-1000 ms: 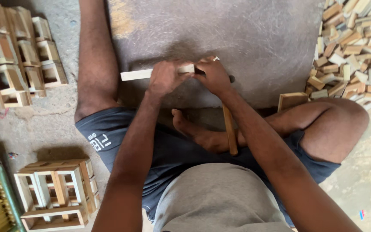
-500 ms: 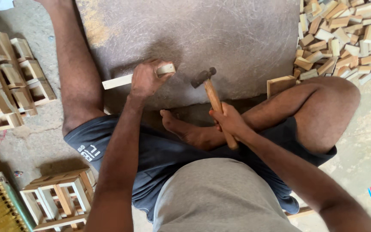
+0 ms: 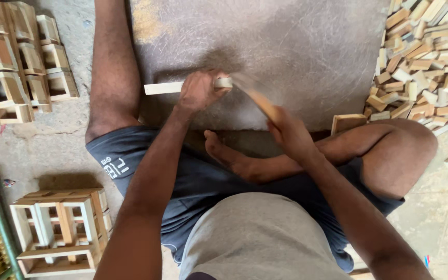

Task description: The person sits on the floor and uses a hammer to tap small wooden pieces into a larger wooden frame. They repeatedly pick up pieces, align them, and hammer them into place, then set the assembled frame aside.

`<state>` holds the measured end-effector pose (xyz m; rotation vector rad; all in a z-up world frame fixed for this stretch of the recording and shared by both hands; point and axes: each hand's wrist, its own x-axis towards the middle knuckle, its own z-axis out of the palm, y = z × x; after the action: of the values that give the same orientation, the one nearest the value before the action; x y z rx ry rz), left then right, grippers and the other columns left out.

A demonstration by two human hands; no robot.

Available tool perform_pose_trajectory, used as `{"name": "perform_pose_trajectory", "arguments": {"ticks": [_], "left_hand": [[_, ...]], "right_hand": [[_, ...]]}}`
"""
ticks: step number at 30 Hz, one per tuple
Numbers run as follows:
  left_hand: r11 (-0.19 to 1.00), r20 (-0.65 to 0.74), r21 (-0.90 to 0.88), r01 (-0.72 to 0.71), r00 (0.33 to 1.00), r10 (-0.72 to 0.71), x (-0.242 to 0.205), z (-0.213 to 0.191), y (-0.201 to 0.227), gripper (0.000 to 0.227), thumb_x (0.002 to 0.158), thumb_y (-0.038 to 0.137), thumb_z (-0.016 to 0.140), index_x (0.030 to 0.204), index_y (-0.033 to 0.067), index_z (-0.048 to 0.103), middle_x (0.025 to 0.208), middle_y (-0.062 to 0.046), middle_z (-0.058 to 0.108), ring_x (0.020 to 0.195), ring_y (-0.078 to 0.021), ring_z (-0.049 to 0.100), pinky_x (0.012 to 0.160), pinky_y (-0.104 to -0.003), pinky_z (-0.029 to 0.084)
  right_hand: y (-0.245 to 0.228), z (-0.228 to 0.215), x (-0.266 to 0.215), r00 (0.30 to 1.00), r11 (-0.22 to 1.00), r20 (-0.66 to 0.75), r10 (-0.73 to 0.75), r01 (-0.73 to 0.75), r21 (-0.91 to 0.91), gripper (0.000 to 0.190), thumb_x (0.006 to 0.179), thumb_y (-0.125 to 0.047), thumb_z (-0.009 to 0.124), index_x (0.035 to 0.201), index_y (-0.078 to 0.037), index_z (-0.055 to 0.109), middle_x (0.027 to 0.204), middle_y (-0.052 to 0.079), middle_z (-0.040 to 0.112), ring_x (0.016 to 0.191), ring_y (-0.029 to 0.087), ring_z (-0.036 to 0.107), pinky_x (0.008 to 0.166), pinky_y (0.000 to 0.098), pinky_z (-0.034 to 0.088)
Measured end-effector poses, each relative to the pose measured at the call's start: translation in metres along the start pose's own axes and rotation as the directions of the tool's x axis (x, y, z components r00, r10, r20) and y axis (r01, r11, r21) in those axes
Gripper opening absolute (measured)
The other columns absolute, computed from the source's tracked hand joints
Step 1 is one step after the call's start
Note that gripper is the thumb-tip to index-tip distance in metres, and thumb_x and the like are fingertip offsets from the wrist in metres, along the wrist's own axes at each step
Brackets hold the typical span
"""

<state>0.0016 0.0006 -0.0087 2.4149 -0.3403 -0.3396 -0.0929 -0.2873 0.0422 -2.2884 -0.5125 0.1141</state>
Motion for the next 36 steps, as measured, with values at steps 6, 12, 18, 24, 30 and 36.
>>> {"name": "perform_pose_trajectory", "arguments": {"ticks": [6,12,18,24,30,36], "left_hand": [[0.998,-0.012,0.06,-0.022,1.0,0.023,-0.003,-0.018,0.023,0.034,0.083,0.034,0.085,0.111,0.015,0.076,0.094,-0.014,0.076,0.086,-0.0331,0.074,0.078,-0.047,0.057],[0.825,-0.435,-0.42,-0.378,0.882,0.182,-0.04,-0.091,0.048,0.033,0.087,0.019,0.088,0.115,0.0079,0.073,0.118,-0.01,0.074,0.108,-0.0301,0.073,0.096,-0.034,0.057],[0.955,-0.221,0.026,0.296,0.933,-0.283,-0.065,-0.095,-0.019,0.026,0.094,0.026,0.081,0.117,0.0157,0.076,0.112,-0.013,0.073,0.103,-0.0344,0.071,0.088,-0.045,0.057],[0.932,0.043,0.098,0.35,0.934,-0.355,-0.052,-0.055,-0.045,0.043,0.079,0.03,0.082,0.119,0.0188,0.073,0.119,-0.01,0.07,0.114,-0.0332,0.065,0.097,-0.046,0.053],[0.946,-0.031,0.087,0.313,0.95,-0.311,-0.032,-0.068,-0.04,0.055,0.077,0.039,0.085,0.123,0.0134,0.07,0.122,-0.014,0.068,0.119,-0.0362,0.061,0.101,-0.048,0.049],[0.975,-0.282,-0.056,0.215,0.933,-0.222,-0.034,-0.084,-0.032,0.051,0.083,0.036,0.082,0.123,0.0076,0.07,0.126,-0.017,0.069,0.12,-0.0363,0.063,0.1,-0.046,0.051]], "right_hand": [[0.028,0.011,-0.019,0.705,0.657,0.279,0.652,-0.709,0.257,0.034,0.099,-0.029,0.061,0.121,-0.004,0.054,0.068,0.017,0.063,0.054,0.033,0.062,0.05,0.0469,0.049],[0.046,0.018,-0.051,0.934,0.94,0.104,0.342,-0.338,-0.049,0.054,0.095,-0.035,0.076,0.132,0.001,0.059,0.104,0.025,0.071,0.091,0.033,0.068,0.074,0.0417,0.055],[0.076,-0.016,0.03,0.88,0.898,-0.186,0.437,-0.415,0.144,0.038,0.097,-0.032,0.071,0.121,-0.002,0.068,0.101,0.013,0.075,0.081,0.018,0.068,0.072,0.0337,0.056],[0.161,-0.103,0.213,0.868,0.92,-0.494,0.058,-0.238,-0.311,0.041,0.099,-0.033,0.079,0.12,-0.001,0.067,0.108,0.017,0.074,0.09,0.028,0.071,0.079,0.0427,0.056],[0.265,-0.118,0.334,0.862,0.596,-0.505,-0.027,-0.392,-0.701,0.074,0.086,-0.052,0.076,0.133,0.0,0.054,0.114,0.026,0.066,0.097,0.039,0.067,0.078,0.0465,0.057],[0.225,-0.155,0.289,0.695,0.187,-0.248,0.675,0.163,0.969,0.032,0.109,-0.015,0.046,0.131,0.009,0.051,0.103,0.021,0.07,0.089,0.025,0.069,0.079,0.0353,0.063]]}}
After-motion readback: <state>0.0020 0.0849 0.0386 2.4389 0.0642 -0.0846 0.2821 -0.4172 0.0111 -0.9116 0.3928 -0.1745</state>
